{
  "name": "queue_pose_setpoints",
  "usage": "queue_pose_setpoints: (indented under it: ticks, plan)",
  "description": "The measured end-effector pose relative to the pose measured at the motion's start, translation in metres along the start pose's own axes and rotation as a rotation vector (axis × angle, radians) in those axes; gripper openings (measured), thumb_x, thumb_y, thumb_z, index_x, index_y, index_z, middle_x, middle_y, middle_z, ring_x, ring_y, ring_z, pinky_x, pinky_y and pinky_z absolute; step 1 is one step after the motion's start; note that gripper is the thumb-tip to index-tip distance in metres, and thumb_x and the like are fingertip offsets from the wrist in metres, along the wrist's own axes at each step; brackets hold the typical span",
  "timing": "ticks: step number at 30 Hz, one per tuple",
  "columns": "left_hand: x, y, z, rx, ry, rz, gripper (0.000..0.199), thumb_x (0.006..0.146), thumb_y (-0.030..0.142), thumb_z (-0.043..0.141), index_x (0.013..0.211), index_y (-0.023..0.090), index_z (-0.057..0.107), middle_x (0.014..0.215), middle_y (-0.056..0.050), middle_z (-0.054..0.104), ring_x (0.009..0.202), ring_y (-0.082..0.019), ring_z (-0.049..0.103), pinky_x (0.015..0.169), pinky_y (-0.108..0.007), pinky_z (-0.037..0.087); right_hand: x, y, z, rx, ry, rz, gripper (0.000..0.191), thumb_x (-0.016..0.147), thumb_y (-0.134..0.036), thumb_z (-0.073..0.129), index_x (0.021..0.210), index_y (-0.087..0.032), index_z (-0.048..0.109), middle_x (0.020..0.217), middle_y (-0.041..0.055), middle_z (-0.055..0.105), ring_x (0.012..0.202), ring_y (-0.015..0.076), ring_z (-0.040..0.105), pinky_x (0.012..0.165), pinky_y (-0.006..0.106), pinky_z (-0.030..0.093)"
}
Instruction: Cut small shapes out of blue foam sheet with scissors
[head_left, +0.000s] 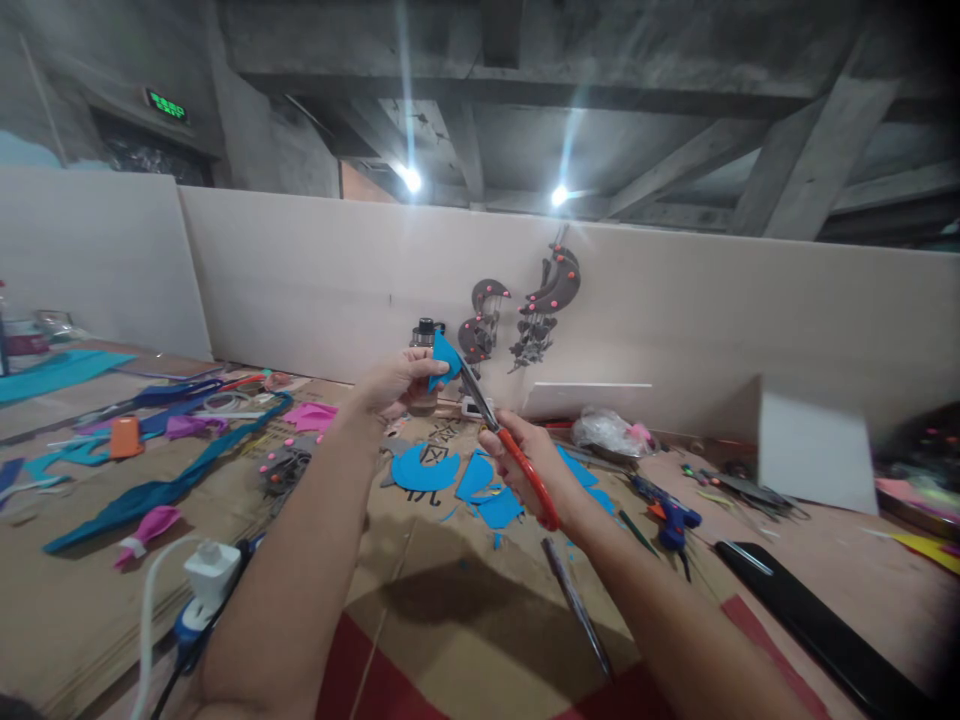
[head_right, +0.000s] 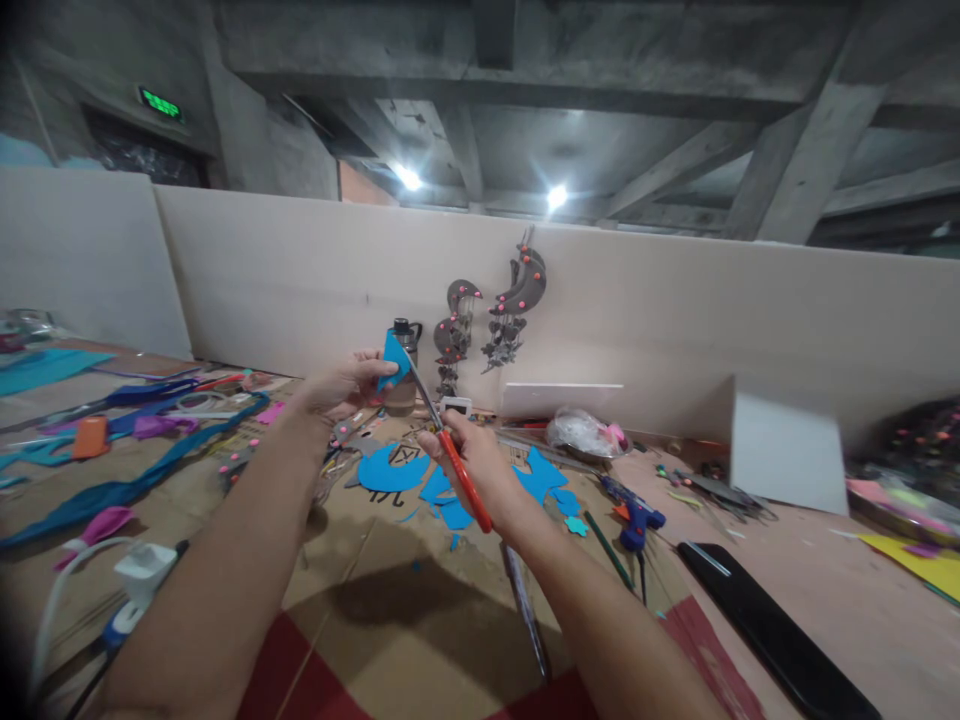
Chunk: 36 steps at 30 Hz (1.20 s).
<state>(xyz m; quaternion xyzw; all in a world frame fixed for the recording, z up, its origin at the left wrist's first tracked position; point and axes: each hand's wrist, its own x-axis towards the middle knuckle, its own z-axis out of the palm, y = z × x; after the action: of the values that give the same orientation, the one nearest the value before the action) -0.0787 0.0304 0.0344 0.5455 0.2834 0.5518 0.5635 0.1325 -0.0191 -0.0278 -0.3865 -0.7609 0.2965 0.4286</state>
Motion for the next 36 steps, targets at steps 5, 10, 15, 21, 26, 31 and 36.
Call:
queue_pose_setpoints:
  ticks: [5, 10, 15, 21, 26, 31, 36]
  plan:
    - [0.000, -0.001, -0.006, 0.010, 0.004, -0.015, 0.016, 0.058, 0.017, 0.080, 0.061, 0.013, 0.065, 0.054, -0.002, 0.059, 0.044, -0.007, 0.049, 0.041, -0.018, 0.039, -0.001, -0.008, -0.008, -0.091, -0.052, -0.035, 0.026, 0.087, -0.047, 0.060, 0.087, -0.022, 0.055, 0.058, -0.0052, 0.042, 0.051, 0.0110, 0.039, 0.047, 0.022, 0.030]
    - [0.007, -0.005, -0.006, -0.083, 0.075, 0.034, 0.012, 0.059, 0.012, 0.076, 0.062, 0.013, 0.065, 0.060, -0.002, 0.064, 0.048, -0.007, 0.053, 0.045, -0.017, 0.044, -0.002, -0.015, -0.019, -0.142, -0.096, -0.115, 0.028, 0.088, -0.040, 0.059, 0.108, -0.021, 0.060, 0.086, 0.0018, 0.060, 0.083, 0.0188, 0.056, 0.076, 0.030, 0.045]
    - [0.007, -0.004, -0.004, -0.159, 0.123, 0.033, 0.013, 0.058, 0.010, 0.076, 0.063, 0.013, 0.065, 0.061, -0.001, 0.063, 0.051, -0.007, 0.055, 0.049, -0.017, 0.047, 0.005, -0.014, -0.044, -0.099, -0.064, -0.013, 0.025, 0.082, -0.040, 0.065, 0.095, -0.019, 0.064, 0.071, 0.0005, 0.058, 0.067, 0.0162, 0.054, 0.063, 0.027, 0.043]
    - [0.001, -0.009, 0.007, -0.022, -0.090, 0.024, 0.018, 0.058, 0.021, 0.082, 0.064, 0.014, 0.066, 0.062, -0.002, 0.062, 0.050, -0.008, 0.053, 0.048, -0.019, 0.043, 0.009, -0.010, -0.061, 0.105, 0.284, 0.028, 0.036, 0.079, -0.036, 0.066, 0.110, -0.022, 0.056, 0.066, -0.0040, 0.052, 0.056, 0.0123, 0.048, 0.053, 0.025, 0.039]
    - [-0.006, -0.018, 0.032, 0.290, -0.219, 0.051, 0.017, 0.064, 0.027, 0.080, 0.061, 0.016, 0.067, 0.061, -0.004, 0.063, 0.053, -0.010, 0.052, 0.051, -0.023, 0.039, 0.003, -0.022, -0.046, 0.372, 0.301, -0.151, 0.041, 0.079, -0.036, 0.068, 0.115, -0.025, 0.051, 0.088, 0.0002, 0.062, 0.072, 0.0130, 0.057, 0.068, 0.028, 0.047]
    - [-0.012, -0.020, 0.048, 0.412, -0.342, 0.015, 0.010, 0.069, 0.026, 0.076, 0.067, 0.017, 0.071, 0.067, -0.003, 0.066, 0.061, -0.012, 0.056, 0.060, -0.025, 0.041, 0.003, -0.028, -0.036, 0.288, 0.175, -0.172, 0.042, 0.071, -0.033, 0.075, 0.106, -0.023, 0.055, 0.079, -0.0016, 0.062, 0.065, 0.0126, 0.054, 0.063, 0.028, 0.045]
    - [-0.013, -0.021, 0.051, 0.466, -0.347, -0.027, 0.014, 0.070, 0.028, 0.075, 0.070, 0.016, 0.068, 0.068, -0.001, 0.065, 0.063, -0.011, 0.055, 0.063, -0.026, 0.039, 0.006, -0.020, -0.031, 0.292, 0.214, -0.102, 0.041, 0.067, -0.027, 0.074, 0.102, -0.021, 0.056, 0.065, -0.0065, 0.055, 0.052, 0.0080, 0.043, 0.052, 0.024, 0.037]
